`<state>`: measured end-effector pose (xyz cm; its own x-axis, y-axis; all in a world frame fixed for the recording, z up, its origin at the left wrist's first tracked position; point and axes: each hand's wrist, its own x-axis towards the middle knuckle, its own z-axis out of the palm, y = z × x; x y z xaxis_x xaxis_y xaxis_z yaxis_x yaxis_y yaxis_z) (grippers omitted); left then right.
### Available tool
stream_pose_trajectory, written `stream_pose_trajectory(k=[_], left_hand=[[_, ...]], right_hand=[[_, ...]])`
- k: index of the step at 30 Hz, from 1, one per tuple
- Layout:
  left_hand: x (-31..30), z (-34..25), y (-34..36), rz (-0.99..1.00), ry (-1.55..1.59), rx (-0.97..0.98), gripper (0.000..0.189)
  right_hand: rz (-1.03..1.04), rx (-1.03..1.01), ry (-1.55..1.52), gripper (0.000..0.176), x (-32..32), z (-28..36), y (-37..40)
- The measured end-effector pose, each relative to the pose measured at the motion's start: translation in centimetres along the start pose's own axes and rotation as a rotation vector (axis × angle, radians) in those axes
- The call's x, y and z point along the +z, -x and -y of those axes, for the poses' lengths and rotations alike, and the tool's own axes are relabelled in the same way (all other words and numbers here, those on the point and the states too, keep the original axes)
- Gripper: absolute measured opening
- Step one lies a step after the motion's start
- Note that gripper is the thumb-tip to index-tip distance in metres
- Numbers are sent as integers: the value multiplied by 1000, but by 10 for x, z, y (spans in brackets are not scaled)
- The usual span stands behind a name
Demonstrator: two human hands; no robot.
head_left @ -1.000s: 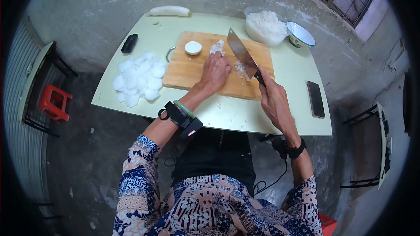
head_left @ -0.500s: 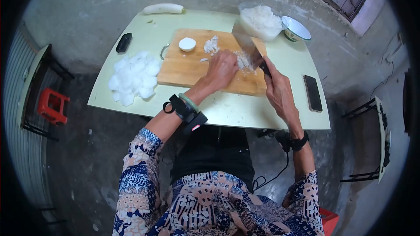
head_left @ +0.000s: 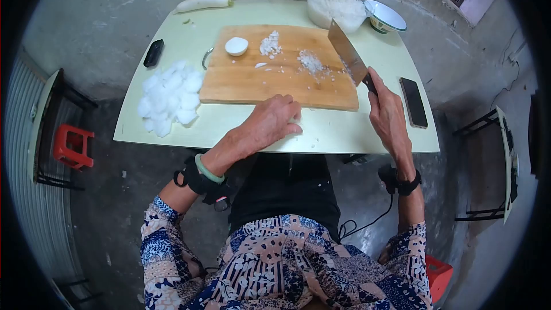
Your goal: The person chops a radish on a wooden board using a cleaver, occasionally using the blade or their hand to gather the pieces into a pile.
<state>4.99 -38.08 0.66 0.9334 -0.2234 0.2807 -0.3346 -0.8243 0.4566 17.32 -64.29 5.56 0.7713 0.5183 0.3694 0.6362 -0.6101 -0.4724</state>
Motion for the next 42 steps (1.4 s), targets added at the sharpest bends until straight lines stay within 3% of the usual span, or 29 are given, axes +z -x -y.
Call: stream_pose_trajectory(k=[6,9,13,17,19,23,24,29,34,38,40,42], left_hand=[[11,1,-1,-45,-156,52,16],[9,0,-1,-79,-227,83,13],[-4,1,-25,-196,-116,-4,9],[-14,22,-70,-399,-23,-122,10],[0,46,-95,-408,3,-152,10],[25,68,-114,-476,-64,-163,13],[25,59,-114,-486,-150,-233,16],[13,52,-91,-473,-124,-241,14],[12,53,-84,-473,-119,-203,12],[9,55,-88,-459,-139,-230,10],[8,55,-86,-454,-135,-248,9],[8,56,-81,-467,-91,-274,9]], right_hand=[[-36,-50,161,56,20,-9,17],[-27,-99,8,55,29,6,11],[42,-109,-217,53,24,29,-2],[-15,-153,-161,51,33,30,-19],[105,-175,-54,50,36,28,-25],[39,-220,-45,50,36,28,-32],[20,-230,-50,50,39,28,-32],[89,-230,-55,53,38,33,-31],[38,-294,-76,54,49,34,-28],[78,-214,-68,53,40,42,-24],[-28,-280,-127,51,43,41,-19],[35,-236,-117,51,44,38,-20]])
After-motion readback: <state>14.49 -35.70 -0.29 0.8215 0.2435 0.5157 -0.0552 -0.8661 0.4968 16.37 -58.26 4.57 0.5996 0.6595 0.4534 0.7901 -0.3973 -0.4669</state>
